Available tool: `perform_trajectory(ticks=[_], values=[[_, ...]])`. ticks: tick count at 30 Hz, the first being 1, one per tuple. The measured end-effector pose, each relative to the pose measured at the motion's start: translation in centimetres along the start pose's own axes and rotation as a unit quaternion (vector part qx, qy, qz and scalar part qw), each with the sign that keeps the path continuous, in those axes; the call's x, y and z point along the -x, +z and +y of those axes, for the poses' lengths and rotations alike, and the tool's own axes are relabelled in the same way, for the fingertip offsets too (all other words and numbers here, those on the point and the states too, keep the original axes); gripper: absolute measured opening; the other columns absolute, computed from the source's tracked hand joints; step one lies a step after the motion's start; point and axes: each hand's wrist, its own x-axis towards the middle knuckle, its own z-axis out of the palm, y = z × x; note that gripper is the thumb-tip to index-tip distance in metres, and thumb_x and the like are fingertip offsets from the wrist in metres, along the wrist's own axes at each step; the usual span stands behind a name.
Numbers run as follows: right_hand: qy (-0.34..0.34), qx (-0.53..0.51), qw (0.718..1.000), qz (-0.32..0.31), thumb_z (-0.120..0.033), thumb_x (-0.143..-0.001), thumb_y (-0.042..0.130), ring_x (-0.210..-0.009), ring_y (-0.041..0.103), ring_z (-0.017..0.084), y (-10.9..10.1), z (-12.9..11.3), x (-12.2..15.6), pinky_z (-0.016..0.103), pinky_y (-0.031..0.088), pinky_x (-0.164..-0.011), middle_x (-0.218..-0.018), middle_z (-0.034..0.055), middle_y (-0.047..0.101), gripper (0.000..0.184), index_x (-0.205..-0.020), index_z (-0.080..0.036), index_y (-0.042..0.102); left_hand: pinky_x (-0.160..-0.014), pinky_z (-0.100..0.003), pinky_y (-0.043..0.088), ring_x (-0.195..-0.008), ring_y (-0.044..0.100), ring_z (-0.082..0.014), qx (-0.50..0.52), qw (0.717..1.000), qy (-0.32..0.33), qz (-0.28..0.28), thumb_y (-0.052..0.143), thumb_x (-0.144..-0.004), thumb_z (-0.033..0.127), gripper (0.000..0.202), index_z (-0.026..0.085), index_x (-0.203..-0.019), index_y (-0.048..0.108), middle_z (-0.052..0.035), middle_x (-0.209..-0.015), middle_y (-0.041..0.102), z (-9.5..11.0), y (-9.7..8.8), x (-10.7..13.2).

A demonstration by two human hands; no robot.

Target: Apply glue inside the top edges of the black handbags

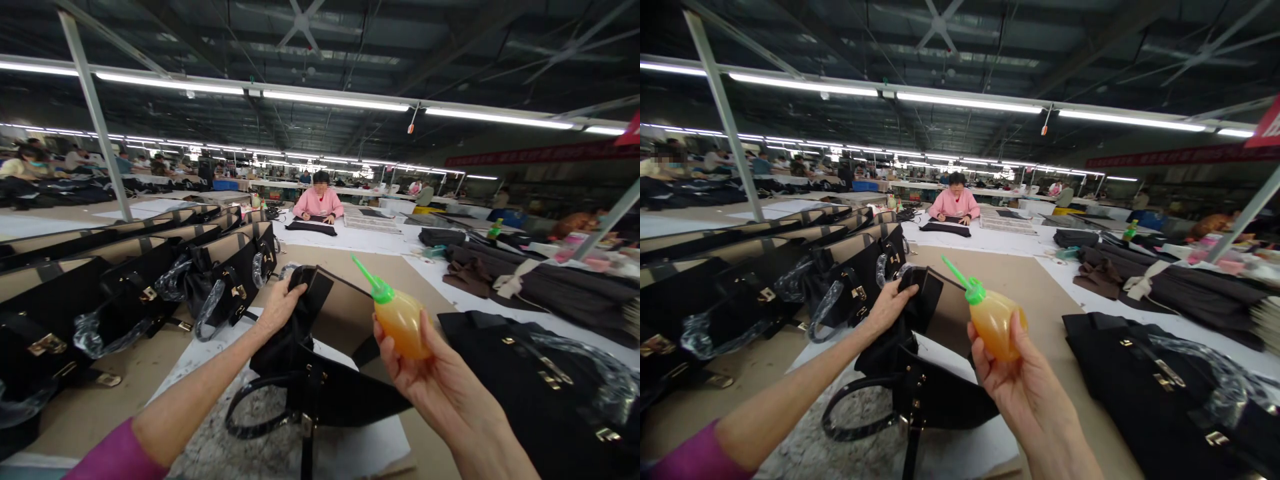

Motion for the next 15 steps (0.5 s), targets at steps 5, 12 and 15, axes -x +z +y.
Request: perform_trajectory(ticks=[5, 12, 15], values=[[-0.032, 0.03, 0.999, -0.001, -0.024, -0.093, 0.053, -0.078, 0.065, 0.03, -0.7, -0.5, 1.9, 0.03, 0.057, -0.051, -0.108, 0.0188, 0.061, 0.03, -0.121, -0.015, 0.051, -0.062, -0.024, 0.04, -0.067, 0.052, -0.0146, -0.101, 0.985, 0.074, -0.121, 0.046, -0.079, 0.03, 0.018, 0.016, -0.071, 0.053, 0.0017, -0.067, 0.053, 5.6, -1.9, -3.1], [-0.191, 0.141, 0.971, -0.014, -0.022, -0.052, 0.09, -0.093, 0.061, 0.036, -6.0, -3.5, 2.6, 0.037, 0.059, -0.065, -0.12, 0.0145, 0.057, 0.075, -0.119, -0.021, 0.056, -0.056, -0.022, 0.034, -0.061, 0.049, -0.0124, -0.289, 0.908, 0.099, -0.287, 0.051, -0.076, 0.026, 0.016, 0.014, -0.068, 0.059, 0.0026, -0.061, 0.051, 10.9, -1.9, -6.4], [-0.248, 0.211, 0.945, 0.014, -0.025, -0.056, 0.089, -0.094, 0.061, 0.034, -8.3, -5.1, 2.5, 0.035, 0.059, -0.067, -0.119, 0.013, 0.058, 0.069, -0.117, -0.019, 0.057, -0.057, -0.021, 0.035, -0.063, 0.051, -0.013, -0.32, 0.872, 0.109, -0.353, 0.053, -0.076, 0.022, 0.013, 0.014, -0.072, 0.062, 0.0017, -0.063, 0.056, 11.9, -0.6, -7.1]])
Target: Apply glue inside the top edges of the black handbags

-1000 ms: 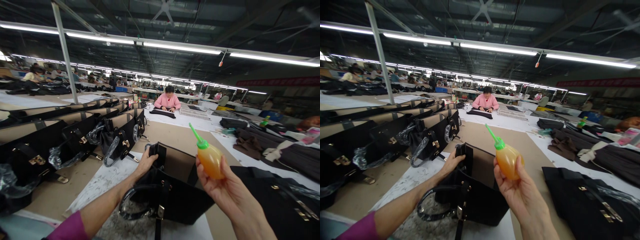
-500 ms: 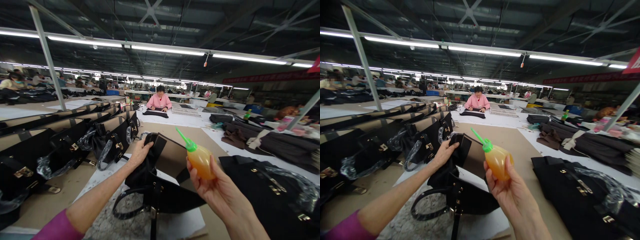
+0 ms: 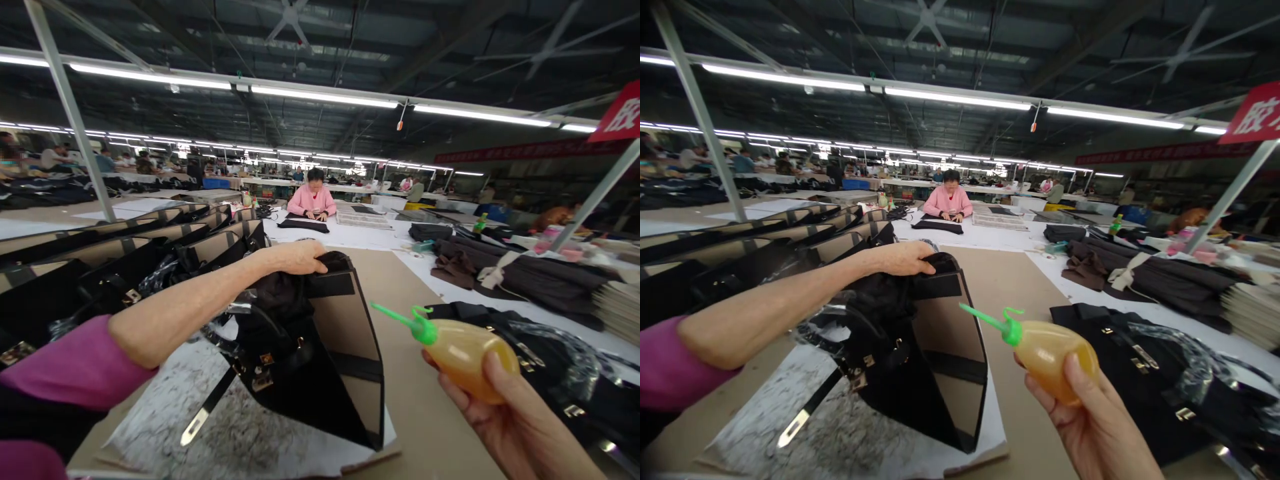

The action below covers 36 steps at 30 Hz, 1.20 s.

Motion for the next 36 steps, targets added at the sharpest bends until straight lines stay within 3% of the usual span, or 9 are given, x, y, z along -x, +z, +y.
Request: perform_trajectory(ticks=[5, 8, 12, 18, 22, 30, 36], values=[[-0.08, 0.111, 0.99, 0.019, -0.034, -0.056, 0.088, -0.092, 0.062, 0.025, -2.2, -0.8, -0.8, 0.024, 0.056, -0.073, -0.114, 0.0082, 0.061, 0.07, -0.118, -0.021, 0.057, -0.068, -0.025, 0.04, -0.072, 0.056, -0.0183, -0.108, 0.993, 0.002, -0.049, 0.064, -0.07, 0.023, 0.009, 0.015, -0.074, 0.066, -0.0035, -0.074, 0.065, 1.8, 1.2, -2.5], [-0.133, 0.16, 0.977, 0.045, -0.038, -0.052, 0.088, -0.09, 0.062, 0.023, -2.6, -1.2, -1.1, 0.017, 0.053, -0.072, -0.111, 0.0058, 0.062, 0.073, -0.117, -0.022, 0.057, -0.068, -0.027, 0.041, -0.073, 0.058, -0.0204, -0.118, 0.988, 0.034, -0.093, 0.066, -0.068, 0.019, 0.005, 0.016, -0.072, 0.067, -0.0057, -0.076, 0.066, 2.6, 2.7, -3.6], [-0.188, 0.247, 0.95, 0.032, -0.04, -0.055, 0.085, -0.094, 0.059, 0.022, -3.4, -1.5, -1.4, 0.015, 0.05, -0.077, -0.107, 0.0047, 0.063, 0.068, -0.114, -0.02, 0.058, -0.066, -0.027, 0.042, -0.067, 0.057, -0.0193, -0.082, 0.989, 0.052, -0.113, 0.066, -0.065, 0.016, 0.002, 0.018, -0.064, 0.066, -0.0027, -0.065, 0.064, 3.0, 4.1, -4.5], [-0.283, 0.357, 0.89, 0.019, -0.042, -0.065, 0.079, -0.094, 0.057, 0.02, -4.1, -1.7, -2.4, 0.016, 0.047, -0.077, -0.11, 0.0013, 0.06, 0.054, -0.111, -0.023, 0.059, -0.059, -0.022, 0.041, -0.059, 0.053, -0.0147, 0.019, 0.987, 0.027, -0.156, 0.064, -0.058, 0.011, 0.009, 0.019, -0.055, 0.064, 0.0045, -0.051, 0.057, 3.4, 4.2, -4.9], [-0.317, 0.387, 0.866, 0.002, -0.042, -0.069, 0.076, -0.091, 0.056, 0.02, -3.5, -1.8, -2.8, 0.019, 0.045, -0.078, -0.108, 0.0, 0.06, 0.049, -0.111, -0.025, 0.059, -0.06, -0.022, 0.042, -0.062, 0.055, -0.0153, 0.019, 0.986, 0.029, -0.164, 0.064, -0.059, 0.011, 0.009, 0.019, -0.054, 0.064, 0.0047, -0.052, 0.059, 3.5, 4.3, -5.1], [-0.336, 0.407, 0.849, -0.014, -0.041, -0.067, 0.077, -0.079, 0.058, 0.02, -2.3, -2.0, -2.7, 0.022, 0.047, -0.072, -0.1, 0.0013, 0.061, 0.049, -0.109, -0.024, 0.06, -0.061, -0.024, 0.042, -0.064, 0.056, -0.0166, -0.009, 0.983, 0.047, -0.175, 0.065, -0.061, 0.011, 0.009, 0.019, -0.057, 0.065, 0.0025, -0.059, 0.063, 3.5, 4.6, -5.3], [-0.371, 0.404, 0.834, -0.055, -0.035, -0.069, 0.078, -0.088, 0.058, 0.02, -2.8, -1.8, -2.3, 0.02, 0.047, -0.077, -0.108, 0.0017, 0.061, 0.044, -0.108, -0.026, 0.061, -0.06, -0.023, 0.042, -0.066, 0.058, -0.0167, -0.037, 0.978, 0.064, -0.194, 0.063, -0.066, 0.012, 0.008, 0.018, -0.066, 0.068, 0.0011, -0.067, 0.066, 3.6, 4.8, -5.5]])
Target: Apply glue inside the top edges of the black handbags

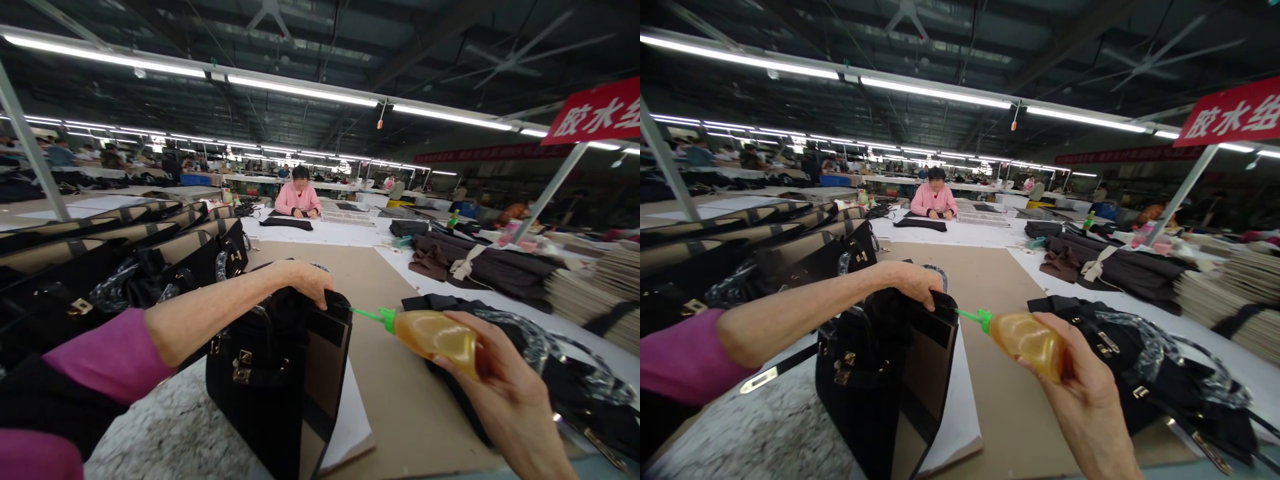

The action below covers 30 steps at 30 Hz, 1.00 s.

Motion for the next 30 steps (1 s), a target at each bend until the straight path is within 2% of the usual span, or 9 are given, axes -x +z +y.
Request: perform_trajectory(ticks=[7, 11, 15, 20, 26, 30], values=[[-0.054, 0.037, 0.997, -0.049, -0.031, -0.077, 0.072, -0.089, 0.059, 0.02, -0.3, 0.3, 0.9, 0.02, 0.048, -0.075, -0.105, 0.0023, 0.062, 0.033, -0.108, -0.025, 0.062, -0.06, -0.022, 0.042, -0.065, 0.056, -0.0149, -0.041, 0.999, 0.02, -0.024, 0.061, -0.069, 0.013, 0.009, 0.016, -0.074, 0.068, 0.0016, -0.066, 0.064, -0.2, 0.2, -0.7], [-0.084, 0.065, 0.994, -0.035, -0.034, -0.08, 0.07, -0.091, 0.059, 0.018, -0.9, 0.9, 0.5, 0.018, 0.048, -0.078, -0.111, 0.0012, 0.06, 0.035, -0.113, -0.027, 0.058, -0.06, -0.022, 0.043, -0.065, 0.056, -0.0147, -0.067, 0.997, 0.019, -0.034, 0.063, -0.068, 0.019, 0.01, 0.015, -0.076, 0.068, 0.0015, -0.066, 0.063, -0.2, 0.1, -1.0], [-0.074, 0.075, 0.994, -0.027, -0.037, -0.08, 0.071, -0.092, 0.059, 0.018, -1.1, 1.5, 0.3, 0.017, 0.047, -0.079, -0.112, 0.001, 0.059, 0.04, -0.116, -0.028, 0.056, -0.06, -0.021, 0.042, -0.067, 0.056, -0.0136, -0.082, 0.996, 0.021, -0.039, 0.062, -0.07, 0.02, 0.012, 0.015, -0.08, 0.068, 0.0017, -0.069, 0.063, -0.1, 0.1, -0.9], [-0.062, 0.068, 0.996, -0.017, -0.04, -0.081, 0.069, -0.087, 0.06, 0.016, -0.7, 1.6, 1.0, 0.015, 0.048, -0.077, -0.109, 0.0005, 0.059, 0.038, -0.114, -0.028, 0.056, -0.06, -0.02, 0.042, -0.067, 0.056, -0.0134, -0.091, 0.995, 0.022, -0.04, 0.062, -0.072, 0.021, 0.014, 0.015, -0.084, 0.068, 0.0009, -0.072, 0.064, 0.0, 0.2, -0.8], [-0.049, 0.081, 0.995, -0.035, -0.044, -0.081, 0.068, -0.085, 0.061, 0.015, -0.7, 1.3, 1.6, 0.012, 0.047, -0.076, -0.106, -0.0003, 0.061, 0.035, -0.11, -0.028, 0.058, -0.062, -0.022, 0.043, -0.068, 0.057, -0.0146, -0.096, 0.994, 0.033, -0.042, 0.061, -0.072, 0.02, 0.016, 0.014, -0.085, 0.068, -0.0014, -0.075, 0.066, 0.2, 0.3, -0.8], [-0.05, 0.084, 0.995, -0.008, -0.044, -0.08, 0.069, -0.083, 0.061, 0.017, -0.9, 1.2, 1.1, 0.016, 0.049, -0.075, -0.109, 0.0009, 0.06, 0.038, -0.112, -0.028, 0.057, -0.063, -0.023, 0.044, -0.071, 0.058, -0.0152, -0.108, 0.993, 0.034, -0.041, 0.061, -0.073, 0.021, 0.018, 0.015, -0.088, 0.069, -0.002, -0.081, 0.067, 0.6, 0.3, -0.7]])
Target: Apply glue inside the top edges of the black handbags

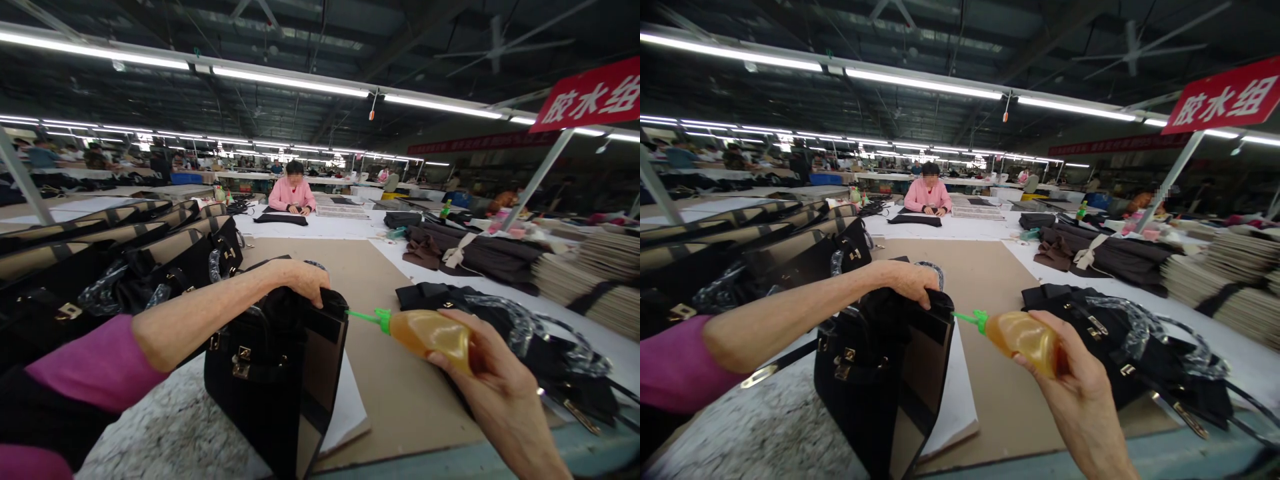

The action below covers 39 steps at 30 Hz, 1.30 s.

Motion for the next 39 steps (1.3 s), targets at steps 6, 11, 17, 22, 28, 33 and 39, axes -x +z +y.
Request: perform_trajectory(ticks=[6, 11, 17, 22, 28, 33, 39], values=[[0.016, -0.01, 1.0, 0.011, -0.043, -0.08, 0.069, -0.082, 0.061, 0.018, 0.3, 0.2, 0.2, 0.018, 0.05, -0.074, -0.106, 0.0016, 0.06, 0.037, -0.111, -0.027, 0.058, -0.062, -0.022, 0.044, -0.072, 0.058, -0.0147, -0.003, 1.0, -0.03, -0.006, 0.061, -0.075, 0.021, 0.019, 0.015, -0.091, 0.069, -0.0017, -0.08, 0.068, 0.8, -0.1, 0.5], [0.044, -0.005, 0.999, -0.023, -0.042, -0.081, 0.067, -0.084, 0.06, 0.016, 0.4, 0.5, 1.2, 0.015, 0.047, -0.074, -0.106, -0.0002, 0.06, 0.035, -0.111, -0.029, 0.057, -0.065, -0.022, 0.045, -0.073, 0.059, -0.015, -0.01, 0.999, -0.035, 0.005, 0.062, -0.073, 0.021, 0.02, 0.015, -0.091, 0.069, -0.0022, -0.082, 0.068, 0.9, 0.1, 0.3], [0.065, -0.016, 0.997, -0.05, -0.041, -0.08, 0.068, -0.087, 0.06, 0.017, 0.4, 0.6, 2.1, 0.016, 0.048, -0.074, -0.108, -0.0003, 0.061, 0.036, -0.111, -0.028, 0.057, -0.062, -0.021, 0.043, -0.072, 0.058, -0.0146, -0.007, 1.0, 0.006, -0.006, 0.06, -0.074, 0.019, 0.019, 0.014, -0.09, 0.069, -0.0033, -0.081, 0.068, 0.5, 0.3, 0.0], [0.076, -0.013, 0.994, -0.072, -0.04, -0.08, 0.067, -0.086, 0.06, 0.017, 0.5, 0.6, 3.1, 0.016, 0.047, -0.071, -0.106, 0.0002, 0.061, 0.036, -0.112, -0.026, 0.056, -0.061, -0.022, 0.042, -0.068, 0.057, -0.0141, -0.005, 1.0, 0.006, -0.002, 0.059, -0.074, 0.019, 0.019, 0.013, -0.089, 0.069, -0.0025, -0.078, 0.068, 0.3, 0.6, -0.2], [0.112, -0.021, 0.989, -0.093, -0.042, -0.08, 0.067, -0.083, 0.06, 0.02, 0.7, 0.9, 4.7, 0.021, 0.049, -0.068, -0.102, 0.0024, 0.062, 0.037, -0.111, -0.023, 0.056, -0.059, -0.02, 0.04, -0.065, 0.055, -0.0113, -0.015, 1.0, 0.004, -0.002, 0.059, -0.076, 0.017, 0.016, 0.012, -0.088, 0.069, -0.0012, -0.075, 0.067, 0.8, 0.6, -0.1], [0.146, -0.027, 0.983, -0.111, -0.043, -0.079, 0.068, -0.084, 0.059, 0.021, 1.4, 1.5, 6.0, 0.023, 0.048, -0.071, -0.101, 0.0021, 0.061, 0.037, -0.109, -0.024, 0.057, -0.062, -0.021, 0.04, -0.065, 0.054, -0.0115, -0.009, 1.0, -0.001, -0.008, 0.059, -0.076, 0.018, 0.017, 0.013, -0.089, 0.069, -0.0004, -0.075, 0.067, 0.8, 0.8, -0.2], [0.178, -0.03, 0.972, -0.148, -0.044, -0.079, 0.067, -0.084, 0.061, 0.021, 2.0, 1.7, 7.6, 0.024, 0.048, -0.071, -0.098, 0.0002, 0.063, 0.036, -0.109, -0.025, 0.058, -0.059, -0.021, 0.039, -0.063, 0.052, -0.0111, -0.006, 1.0, 0.005, 0.0, 0.059, -0.075, 0.02, 0.017, 0.013, -0.088, 0.069, 0.0001, -0.07, 0.065, 0.4, 1.4, -0.7]])
